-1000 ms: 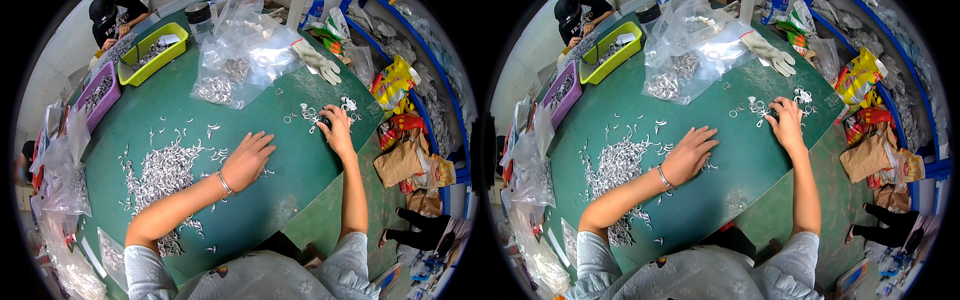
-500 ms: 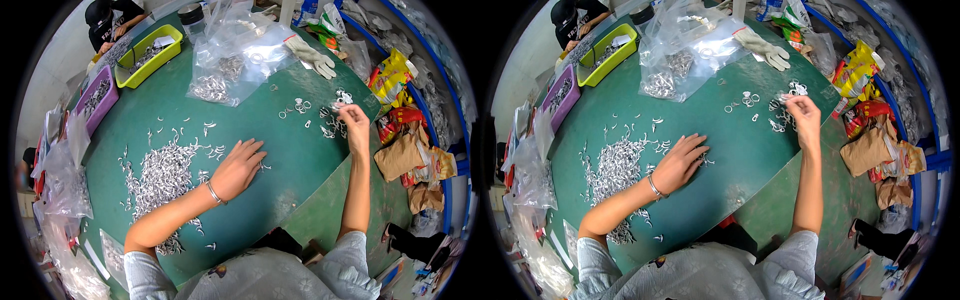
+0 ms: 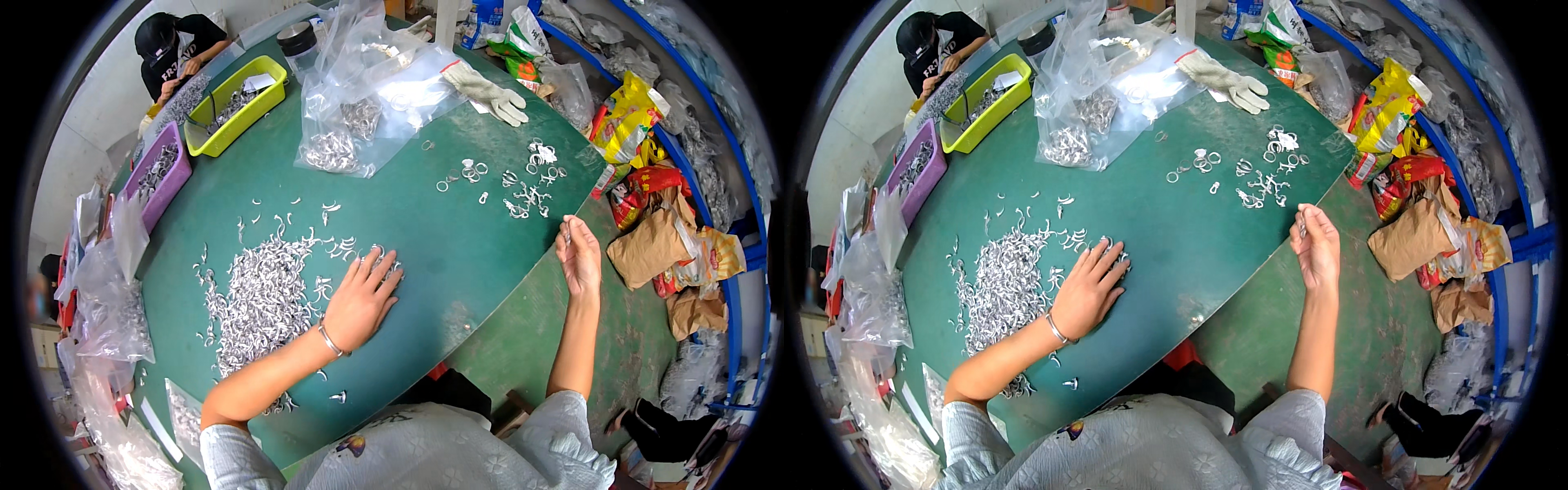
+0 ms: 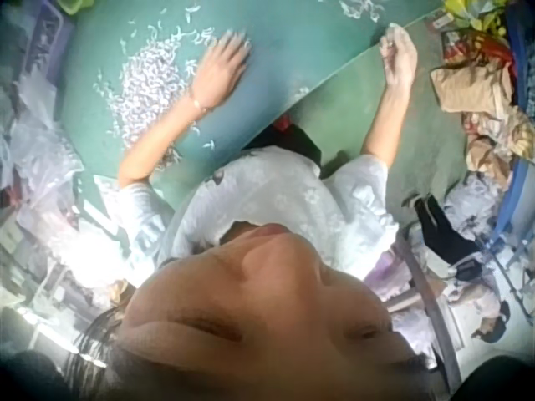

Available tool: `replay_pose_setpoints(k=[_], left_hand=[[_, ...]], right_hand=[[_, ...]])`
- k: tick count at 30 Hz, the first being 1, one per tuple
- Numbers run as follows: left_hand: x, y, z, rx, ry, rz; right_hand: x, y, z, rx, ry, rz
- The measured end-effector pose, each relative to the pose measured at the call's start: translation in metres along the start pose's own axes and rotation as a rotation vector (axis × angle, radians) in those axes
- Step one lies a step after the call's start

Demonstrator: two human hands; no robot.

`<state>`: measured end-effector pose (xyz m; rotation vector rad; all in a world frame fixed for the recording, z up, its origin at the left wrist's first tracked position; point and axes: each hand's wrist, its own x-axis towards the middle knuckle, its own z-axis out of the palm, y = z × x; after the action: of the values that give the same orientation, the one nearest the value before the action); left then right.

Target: The person sorts small metal components by hand on a green work surface, placing specific pieces into plastic bags and larger containers while clearing space on the table.

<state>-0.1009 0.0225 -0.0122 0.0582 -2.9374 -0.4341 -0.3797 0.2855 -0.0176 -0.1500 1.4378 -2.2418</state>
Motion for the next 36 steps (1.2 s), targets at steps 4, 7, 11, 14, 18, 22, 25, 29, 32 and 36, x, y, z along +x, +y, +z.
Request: replay_pose_setpoints(k=[4,7,11,14,18,22,25,29,32,36], left_hand=[[-0.02,-0.013,-0.005,-0.011,0.017,-0.077],[-0.022,-0.013,-0.007,-0.002,-0.002,-0.154],[-0.013,-0.022,-0.011,0.064,-0.014,-0.275],[0.001,-0.043,-0.006,0.125,-0.028,-0.373],[-0.007,-0.034,0.003,0.083,-0.034,-0.303],[-0.019,-0.025,-0.002,0.09,0.055,-0.331],[-0.027,-0.014,-0.013,0.085,0.073,-0.337],[-0.043,0.0,-0.023,0.042,0.069,-0.357],[-0.052,0.027,-0.037,-0.082,0.084,-0.369],[-0.076,0.07,-0.056,-0.268,0.11,-0.41]], right_hand=[[-0.002,-0.004,0.008,-0.058,-0.04,-0.017],[-0.001,0.002,0.015,-0.238,0.036,-0.066],[0.004,0.009,0.016,-0.526,0.056,-0.047],[0.03,0.008,0.008,-1.137,0.264,-0.425],[0.044,-0.002,0.02,-1.475,0.338,-0.33],[0.054,0.001,0.02,-1.526,0.222,-0.371],[0.059,0.005,0.016,-1.48,0.202,-0.447],[0.076,0.009,0.009,-1.155,0.208,-0.521],[0.087,0.01,0.012,-0.448,0.001,-0.227],[0.09,0.003,0.018,0.285,-0.179,0.054]])
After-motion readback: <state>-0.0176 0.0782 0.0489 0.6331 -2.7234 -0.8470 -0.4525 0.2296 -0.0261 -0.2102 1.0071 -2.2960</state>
